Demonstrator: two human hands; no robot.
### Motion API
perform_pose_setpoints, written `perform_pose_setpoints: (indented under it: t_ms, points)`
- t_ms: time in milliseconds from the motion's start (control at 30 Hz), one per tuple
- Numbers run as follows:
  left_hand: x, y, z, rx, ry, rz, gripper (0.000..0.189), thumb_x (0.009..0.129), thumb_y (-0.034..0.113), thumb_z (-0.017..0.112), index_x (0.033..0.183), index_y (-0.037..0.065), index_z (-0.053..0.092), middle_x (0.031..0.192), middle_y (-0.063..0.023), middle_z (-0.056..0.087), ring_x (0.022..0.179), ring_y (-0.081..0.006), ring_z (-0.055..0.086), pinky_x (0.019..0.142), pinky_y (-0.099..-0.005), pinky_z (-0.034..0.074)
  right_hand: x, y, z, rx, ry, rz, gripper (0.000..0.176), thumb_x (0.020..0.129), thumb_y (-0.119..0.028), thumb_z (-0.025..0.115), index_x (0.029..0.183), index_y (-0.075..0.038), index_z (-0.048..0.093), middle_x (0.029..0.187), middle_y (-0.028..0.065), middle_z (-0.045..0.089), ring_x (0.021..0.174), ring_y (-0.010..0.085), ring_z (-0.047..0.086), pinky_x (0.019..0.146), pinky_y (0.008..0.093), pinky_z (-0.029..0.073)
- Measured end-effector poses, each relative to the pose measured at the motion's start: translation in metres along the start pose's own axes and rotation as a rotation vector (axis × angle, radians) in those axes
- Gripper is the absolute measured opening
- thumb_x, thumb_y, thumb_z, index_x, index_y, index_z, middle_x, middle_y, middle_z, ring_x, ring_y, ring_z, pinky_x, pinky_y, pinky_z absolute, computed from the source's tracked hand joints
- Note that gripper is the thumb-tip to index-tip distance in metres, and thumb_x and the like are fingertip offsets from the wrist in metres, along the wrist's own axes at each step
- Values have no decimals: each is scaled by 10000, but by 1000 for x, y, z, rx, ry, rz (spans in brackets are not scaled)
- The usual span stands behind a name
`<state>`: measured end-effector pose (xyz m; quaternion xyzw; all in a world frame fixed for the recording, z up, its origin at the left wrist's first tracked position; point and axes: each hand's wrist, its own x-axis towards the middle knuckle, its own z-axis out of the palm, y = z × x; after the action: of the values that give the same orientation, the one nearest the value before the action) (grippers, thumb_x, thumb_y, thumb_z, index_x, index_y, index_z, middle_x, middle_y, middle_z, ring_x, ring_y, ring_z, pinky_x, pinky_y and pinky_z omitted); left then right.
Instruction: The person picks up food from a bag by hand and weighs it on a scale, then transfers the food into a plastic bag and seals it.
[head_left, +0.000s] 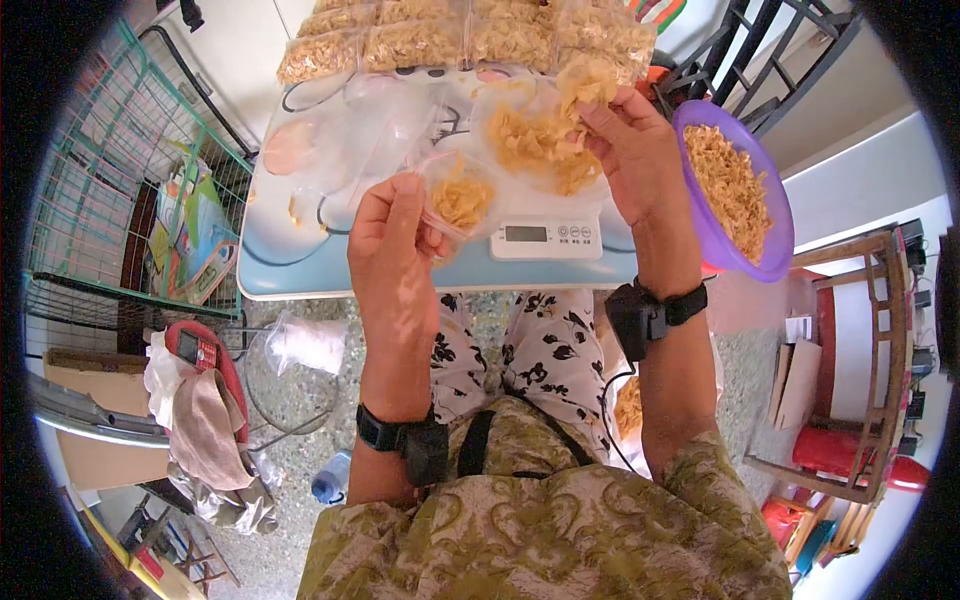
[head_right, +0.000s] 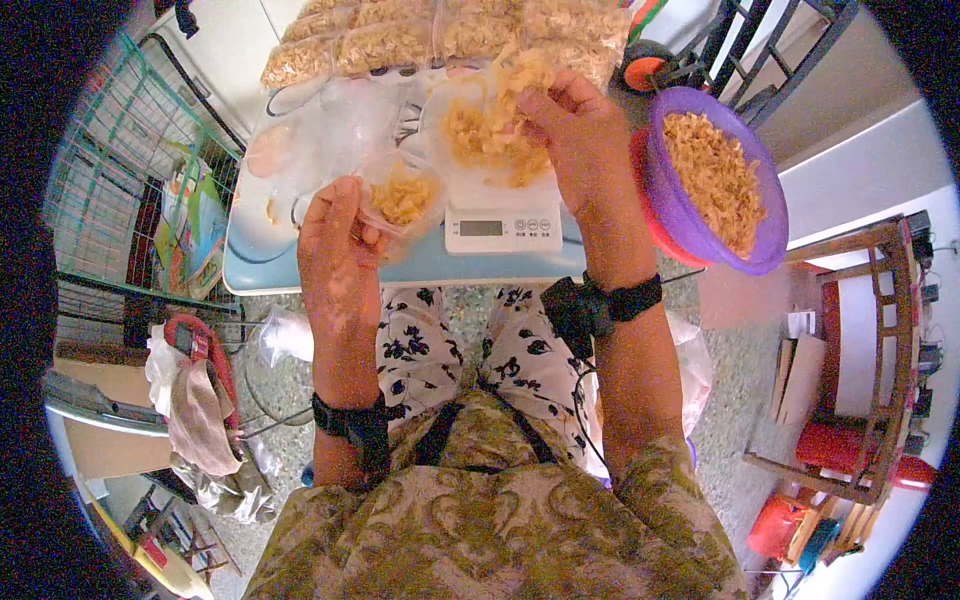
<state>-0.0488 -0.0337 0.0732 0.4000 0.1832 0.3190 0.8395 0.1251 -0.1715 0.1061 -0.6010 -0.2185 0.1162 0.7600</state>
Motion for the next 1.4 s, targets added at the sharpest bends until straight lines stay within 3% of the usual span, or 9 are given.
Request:
perform_pose_setpoints:
  t_ms: [133,567,667,733,933,1033,1167,1267,1400]
  points:
    - [1,0,-1,29,26,2,180,921,240,605,929,65,562,714,34,497,587,-53,432,525,-212,369,-2,2,4,-347,-27,-147,78,835,-95,652,879,-31,638,770,4,645,690,70,592,618,208,463]
    - [-1,2,-4,-38,23,32,146,914,206,613,925,62,593,692,41,516,585,-35,447,529,-170,369,7,2,5,-507,7,-210,171,807,-187,684,740,-52,605,699,-17,610,628,38,498,548,221,401]
    - [-1,3,-4,-39,20,19,141,906,197,623,920,64,577,679,32,508,558,-56,431,517,-213,360,4,-6,10,-519,24,-215,174,808,-189,686,736,-54,603,698,-13,609,623,39,494,547,218,400]
    - [-1,4,-4,-54,21,10,139,911,195,615,919,62,575,678,31,503,562,-56,432,519,-213,357,6,-9,6,-542,-13,-131,65,843,-74,673,872,-30,635,816,-4,633,737,70,574,688,213,466]
    - [-3,5,-4,-38,21,27,154,922,210,600,914,59,569,673,30,491,569,-60,433,522,-215,358,-6,-28,26,-49,-75,-122,68,859,-40,634,921,-14,628,891,32,646,801,102,597,760,274,507]
    - [-4,9,-1,-63,26,0,155,918,212,607,914,63,565,675,29,490,571,-63,435,528,-216,363,-16,-32,41,-115,-71,-180,91,831,-114,679,832,-42,623,793,-6,639,708,57,576,615,234,467]
    - [-2,8,-3,-42,20,6,144,914,204,612,915,68,562,679,29,493,575,-63,440,534,-214,367,-34,-27,56,-449,-167,-116,80,846,-48,647,915,-11,629,921,42,641,802,99,597,726,250,498]
    - [-2,8,-3,-62,17,31,170,911,224,618,918,60,574,680,23,515,570,-53,453,519,-191,369,-39,-12,62,-820,-321,-473,148,816,-66,645,947,-6,611,907,58,641,801,149,609,707,273,490]
    - [-2,8,-3,-61,46,35,166,910,214,615,916,53,575,669,22,518,566,-49,457,516,-192,365,-42,-12,65,-973,-456,-645,148,798,-72,631,933,-17,607,870,107,624,811,247,606,719,333,482]
